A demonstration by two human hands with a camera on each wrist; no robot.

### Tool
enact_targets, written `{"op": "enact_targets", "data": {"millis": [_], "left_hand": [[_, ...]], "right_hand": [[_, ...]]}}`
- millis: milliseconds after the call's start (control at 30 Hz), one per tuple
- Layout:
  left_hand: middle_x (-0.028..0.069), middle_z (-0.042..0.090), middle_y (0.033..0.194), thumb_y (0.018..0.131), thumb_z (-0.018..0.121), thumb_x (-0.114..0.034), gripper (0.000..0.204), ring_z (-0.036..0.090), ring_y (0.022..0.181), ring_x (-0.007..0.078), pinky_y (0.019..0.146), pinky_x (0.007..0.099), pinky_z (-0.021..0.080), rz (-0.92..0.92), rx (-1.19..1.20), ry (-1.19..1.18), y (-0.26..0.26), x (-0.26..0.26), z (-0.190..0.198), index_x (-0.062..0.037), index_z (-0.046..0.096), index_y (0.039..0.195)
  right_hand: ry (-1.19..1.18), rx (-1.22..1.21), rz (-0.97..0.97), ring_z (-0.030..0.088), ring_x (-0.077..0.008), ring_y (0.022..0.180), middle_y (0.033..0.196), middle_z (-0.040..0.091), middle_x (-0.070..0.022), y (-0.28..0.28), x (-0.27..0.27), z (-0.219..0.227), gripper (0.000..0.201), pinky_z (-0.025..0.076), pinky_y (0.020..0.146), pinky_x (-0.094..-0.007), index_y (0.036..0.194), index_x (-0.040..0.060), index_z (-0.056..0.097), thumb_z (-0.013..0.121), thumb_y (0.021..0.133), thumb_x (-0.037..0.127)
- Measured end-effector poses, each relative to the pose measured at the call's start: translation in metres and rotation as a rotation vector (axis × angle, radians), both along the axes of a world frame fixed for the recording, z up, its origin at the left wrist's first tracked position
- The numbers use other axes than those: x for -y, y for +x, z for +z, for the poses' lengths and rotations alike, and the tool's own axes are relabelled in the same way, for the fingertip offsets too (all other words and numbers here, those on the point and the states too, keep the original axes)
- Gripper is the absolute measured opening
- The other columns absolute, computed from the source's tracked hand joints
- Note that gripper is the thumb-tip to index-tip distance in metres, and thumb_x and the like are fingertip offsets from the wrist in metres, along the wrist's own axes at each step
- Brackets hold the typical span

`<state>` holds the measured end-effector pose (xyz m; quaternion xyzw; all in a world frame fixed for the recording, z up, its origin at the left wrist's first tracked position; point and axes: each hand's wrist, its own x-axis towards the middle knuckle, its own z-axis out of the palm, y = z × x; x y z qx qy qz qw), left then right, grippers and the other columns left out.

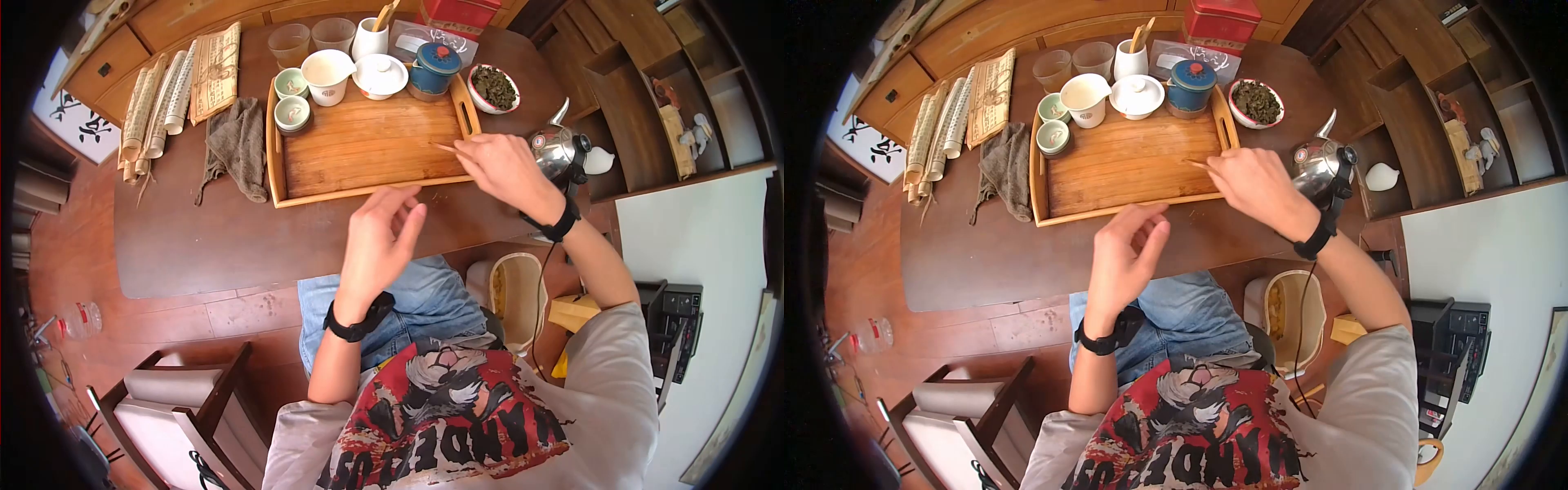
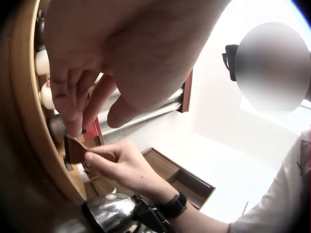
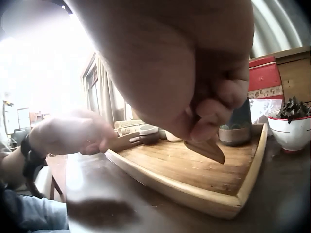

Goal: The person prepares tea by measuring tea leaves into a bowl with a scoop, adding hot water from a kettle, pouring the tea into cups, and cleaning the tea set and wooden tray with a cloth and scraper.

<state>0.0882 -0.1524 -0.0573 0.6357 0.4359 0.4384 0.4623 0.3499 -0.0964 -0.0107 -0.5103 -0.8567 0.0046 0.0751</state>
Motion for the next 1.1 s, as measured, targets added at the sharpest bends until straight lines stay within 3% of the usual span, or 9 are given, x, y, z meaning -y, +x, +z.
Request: {"op": "enact_targets", "data": {"millis": [67, 167, 233, 333, 567, 700, 900, 967, 1100], "left_hand": [[0.0127, 0.080, 0.112, 0.108, 0.073, -0.014, 0.034, 0.074, 0.092, 0.0152, 0.081, 0.0304, 0.059, -0.049, 0.042, -0.140, 0.014, -0.004, 0.007, 0.0094, 0.072, 0.133], [0.0142, 0.080, 0.103, 0.110, 0.074, -0.018, 0.042, 0.073, 0.092, 0.0139, 0.080, 0.0296, 0.059, 0.037, 0.316, -0.275, 0.041, -0.014, -0.009, 0.0134, 0.067, 0.136], [0.0062, 0.077, 0.099, 0.115, 0.065, -0.017, 0.027, 0.068, 0.094, 0.0097, 0.083, 0.0269, 0.056, 0.039, 0.428, -0.263, 0.042, -0.017, -0.011, 0.0097, 0.069, 0.116], [-0.0009, 0.067, 0.086, 0.117, 0.062, -0.016, 0.025, 0.053, 0.081, 0.0040, 0.067, 0.0249, 0.044, 0.125, 0.358, -0.254, 0.031, -0.018, -0.017, 0.0063, 0.068, 0.105], [0.0008, 0.066, 0.080, 0.117, 0.058, -0.014, 0.028, 0.056, 0.072, 0.0076, 0.067, 0.0266, 0.046, 0.118, 0.244, -0.241, -0.003, -0.033, -0.015, 0.0020, 0.066, 0.097], [0.0012, 0.070, 0.081, 0.115, 0.059, -0.014, 0.024, 0.059, 0.075, 0.0073, 0.070, 0.0263, 0.049, 0.076, -0.245, -0.090, -0.038, -0.060, -0.004, 0.0040, 0.074, 0.108], [0.0115, 0.077, 0.079, 0.110, 0.067, -0.012, 0.022, 0.073, 0.076, 0.0144, 0.073, 0.0318, 0.057, -0.116, -0.479, -0.131, -0.071, -0.098, 0.005, 0.0072, 0.076, 0.114], [0.0060, 0.072, 0.083, 0.112, 0.066, -0.013, 0.023, 0.067, 0.082, 0.0099, 0.075, 0.0283, 0.054, -0.166, -0.503, -0.172, -0.078, -0.106, -0.003, 0.0069, 0.076, 0.118], [0.0143, 0.077, 0.106, 0.101, 0.074, 0.000, 0.034, 0.072, 0.090, 0.0160, 0.084, 0.0306, 0.057, -0.097, -0.586, -0.011, -0.072, -0.101, 0.016, 0.0036, 0.075, 0.135]], "right_hand": [[0.029, -0.070, -0.035, 0.074, -0.0399, 0.082, 0.092, 0.076, -0.0162, -0.022, 0.010, 0.002, 0.024, 0.060, 0.070, -0.0494, 0.116, 0.0002, 0.080, 0.073, 0.100, 0.016], [0.111, -0.142, 0.000, 0.075, -0.0319, 0.080, 0.089, 0.070, -0.0122, -0.050, 0.027, -0.006, 0.036, 0.061, 0.067, -0.0448, 0.125, -0.0023, 0.074, 0.076, 0.094, 0.016], [0.149, -0.290, -0.038, 0.071, -0.0350, 0.076, 0.090, 0.066, -0.0115, -0.063, 0.034, -0.019, 0.046, 0.058, 0.065, -0.0463, 0.134, 0.0014, 0.074, 0.078, 0.090, 0.011], [0.075, -0.337, 0.012, 0.071, -0.0339, 0.079, 0.096, 0.064, -0.0127, -0.072, 0.042, -0.024, 0.060, 0.058, 0.068, -0.0451, 0.147, 0.0007, 0.065, 0.079, 0.091, 0.014], [0.043, -0.347, 0.112, 0.074, -0.0298, 0.085, 0.099, 0.067, -0.0112, -0.056, 0.050, -0.024, 0.053, 0.061, 0.071, -0.0417, 0.144, -0.0044, 0.066, 0.076, 0.099, 0.022], [0.069, -0.461, -0.046, 0.073, -0.0311, 0.080, 0.097, 0.071, -0.0110, -0.025, 0.047, -0.031, 0.046, 0.060, 0.069, -0.0432, 0.143, 0.0033, 0.071, 0.077, 0.100, 0.017], [0.086, -0.580, -0.277, 0.071, -0.0348, 0.076, 0.093, 0.069, -0.0135, 0.018, 0.056, -0.041, 0.033, 0.057, 0.067, -0.0447, 0.132, 0.0028, 0.074, 0.073, 0.100, 0.008], [0.059, -0.658, -0.321, 0.063, -0.0207, 0.065, 0.090, 0.066, -0.0103, 0.029, 0.061, -0.053, 0.034, 0.052, 0.063, -0.0340, 0.136, 0.0024, 0.075, 0.072, 0.102, 0.002], [0.059, -0.636, -0.348, 0.059, -0.0190, 0.064, 0.086, 0.062, -0.0093, 0.042, 0.070, -0.057, 0.032, 0.051, 0.062, -0.0338, 0.135, 0.0011, 0.075, 0.072, 0.102, 0.002]]}}
